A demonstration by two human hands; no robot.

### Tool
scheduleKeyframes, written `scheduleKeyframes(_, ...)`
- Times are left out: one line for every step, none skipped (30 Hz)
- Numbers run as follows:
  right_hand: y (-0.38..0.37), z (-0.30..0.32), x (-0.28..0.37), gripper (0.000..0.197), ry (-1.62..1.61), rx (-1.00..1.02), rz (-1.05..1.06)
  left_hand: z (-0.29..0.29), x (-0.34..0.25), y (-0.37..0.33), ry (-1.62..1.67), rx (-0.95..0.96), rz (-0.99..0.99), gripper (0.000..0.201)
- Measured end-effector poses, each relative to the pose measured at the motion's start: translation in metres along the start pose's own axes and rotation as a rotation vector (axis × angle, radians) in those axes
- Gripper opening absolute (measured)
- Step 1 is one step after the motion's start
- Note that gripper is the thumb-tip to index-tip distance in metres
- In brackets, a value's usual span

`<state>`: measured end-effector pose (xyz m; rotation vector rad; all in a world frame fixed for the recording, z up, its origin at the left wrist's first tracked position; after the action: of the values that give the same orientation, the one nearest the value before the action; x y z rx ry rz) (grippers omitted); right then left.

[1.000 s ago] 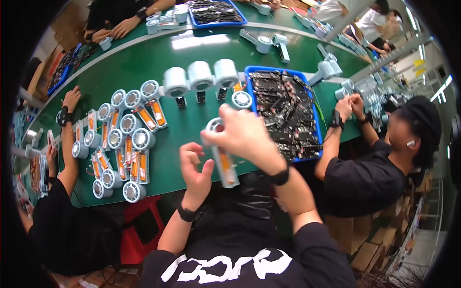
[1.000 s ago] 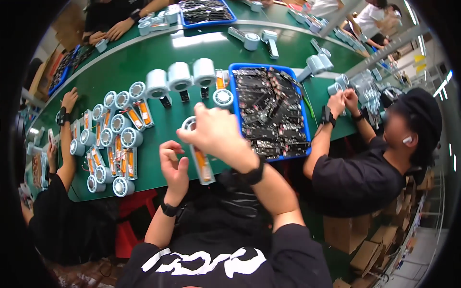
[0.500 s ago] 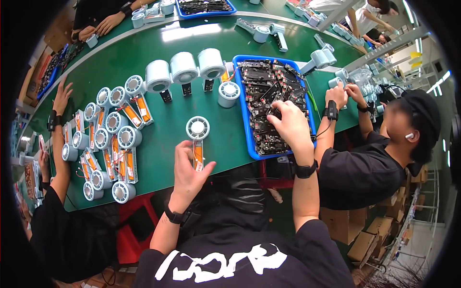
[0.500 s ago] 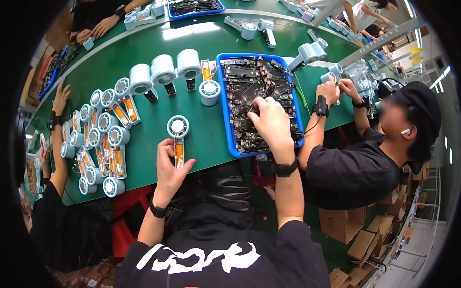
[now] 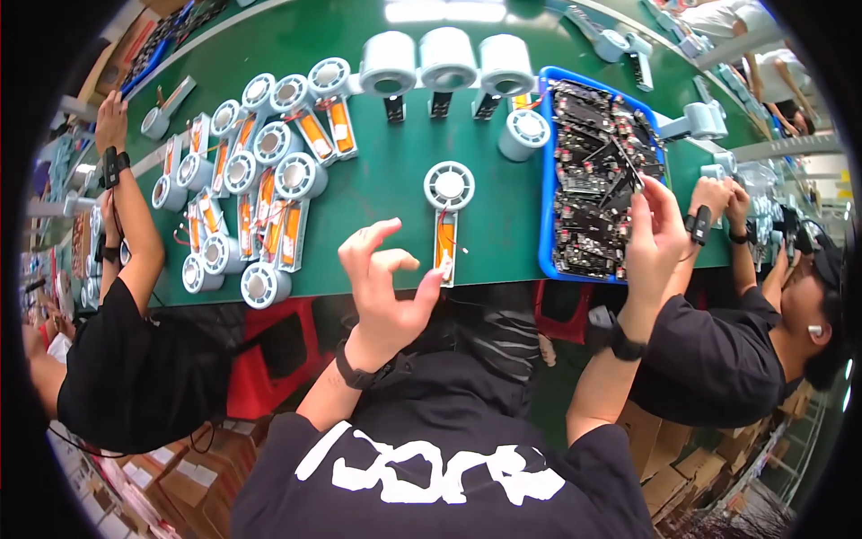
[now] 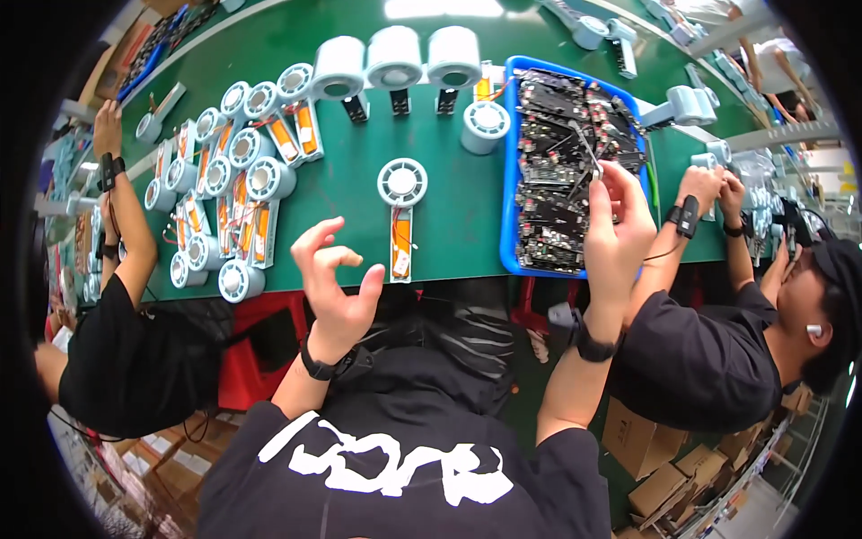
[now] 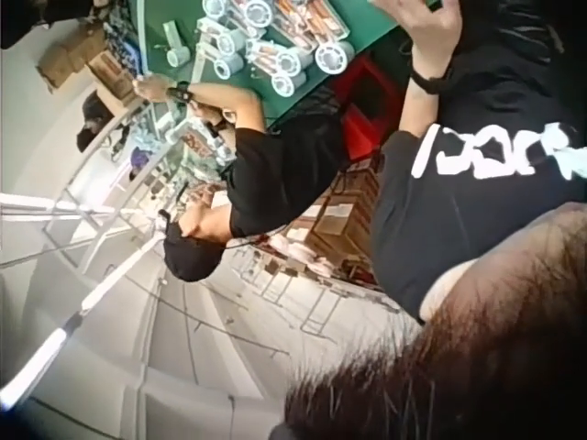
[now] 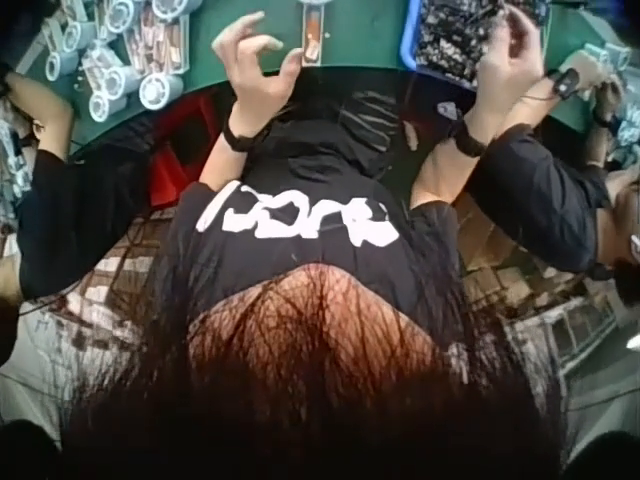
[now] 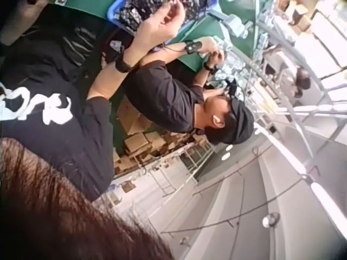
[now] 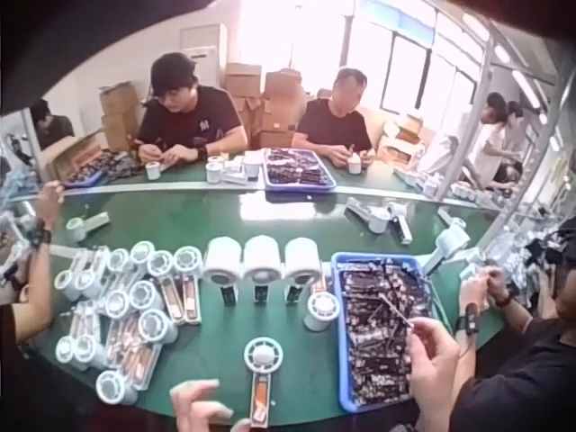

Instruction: The person picks up a circuit board from a blue tray, connects it to the wires of a handheld fan, and presses the board into the fan handle before placing the assembly on the table.

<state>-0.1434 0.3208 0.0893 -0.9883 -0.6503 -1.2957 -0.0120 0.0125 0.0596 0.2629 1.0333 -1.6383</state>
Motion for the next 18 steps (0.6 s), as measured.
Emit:
scheduleKeyframes(0.012, -0.002, 0.013, 0.021, -0.009, 0.019, -0.005, 0.014, -0.014, 0.001, -0.055, -0.034, -0.093, 0.034)
scheduleKeyframes(0.027, -0.020, 0.031, 0.021, -0.149, 0.199, 0.024, 0.024, -0.021, -0.003, -0.063, -0.036, -0.080, 0.034)
scheduleKeyframes(0.042, -0.036, 0.050, 0.021, -0.288, 0.371, 0.049, 0.026, -0.036, -0.012, -0.064, 0.054, -0.115, 0.038)
scheduleKeyframes(0.055, -0.060, 0.064, 0.020, -0.292, 0.577, 0.057, 0.027, -0.047, -0.017, -0.076, 0.141, -0.144, 0.043)
scheduleKeyframes(0.069, -0.085, 0.075, 0.019, -0.293, 0.782, 0.066, 0.024, -0.052, -0.017, -0.085, 0.230, -0.174, 0.048)
scheduleKeyframes(0.082, -0.108, 0.081, 0.018, -0.389, 0.859, 0.082, 0.027, -0.051, -0.012, -0.097, 0.231, -0.162, 0.048)
scheduleKeyframes(0.093, -0.127, 0.081, 0.017, -0.482, 0.928, 0.097, 0.022, -0.048, -0.007, -0.077, 0.317, -0.132, 0.049)
scheduleKeyframes(0.098, -0.137, 0.077, 0.017, -0.488, 0.933, 0.095, 0.017, -0.044, -0.001, -0.056, 0.403, -0.101, 0.051)
scheduleKeyframes(0.103, -0.144, 0.076, 0.016, -0.477, 0.928, 0.136, 0.012, -0.039, 0.004, -0.034, 0.488, -0.069, 0.053)
scheduleKeyframes(0.108, -0.150, 0.073, 0.015, -0.466, 0.923, 0.176, 0.011, -0.034, 0.008, -0.037, 0.490, -0.062, 0.053)
scheduleKeyframes(0.112, -0.154, 0.069, 0.014, -0.454, 0.916, 0.216, 0.009, -0.024, 0.012, 0.063, 0.478, -0.019, 0.048)
scheduleKeyframes(0.119, -0.159, 0.059, 0.014, -0.453, 0.921, 0.215, 0.005, -0.013, 0.015, 0.166, 0.462, 0.021, 0.044)
scheduleKeyframes(0.123, -0.159, 0.039, 0.014, -0.394, 0.801, 0.119, 0.001, -0.002, 0.019, 0.269, 0.443, 0.061, 0.041)
scheduleKeyframes(0.126, -0.156, 0.027, 0.015, -0.339, 0.680, 0.024, 0.000, 0.005, 0.022, 0.267, 0.443, 0.066, 0.041)
scheduleKeyframes(0.126, -0.151, 0.016, 0.016, -0.281, 0.558, -0.069, -0.002, 0.014, 0.025, 0.343, 0.438, 0.122, 0.038)
scheduleKeyframes(0.125, -0.154, 0.013, 0.016, -0.283, 0.561, -0.070, -0.004, 0.023, 0.028, 0.420, 0.431, 0.178, 0.035)
scheduleKeyframes(0.119, -0.154, 0.017, 0.017, -0.226, 0.465, -0.012, -0.008, 0.028, 0.030, 0.503, 0.430, 0.231, 0.033)
scheduleKeyframes(0.112, -0.154, 0.022, 0.018, -0.169, 0.367, 0.046, -0.009, 0.028, 0.030, 0.509, 0.435, 0.232, 0.033)
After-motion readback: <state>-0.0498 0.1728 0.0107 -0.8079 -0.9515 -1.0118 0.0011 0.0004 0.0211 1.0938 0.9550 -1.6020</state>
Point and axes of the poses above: each hand's wrist, its own y-axis away from the middle knuckle, its own z-axis out of the back of the hand, x = y × z, the point moved 7 cm from there along -y, towards the middle knuckle, and after that the axes turned 10 degrees about x, right-handed, at the moved point
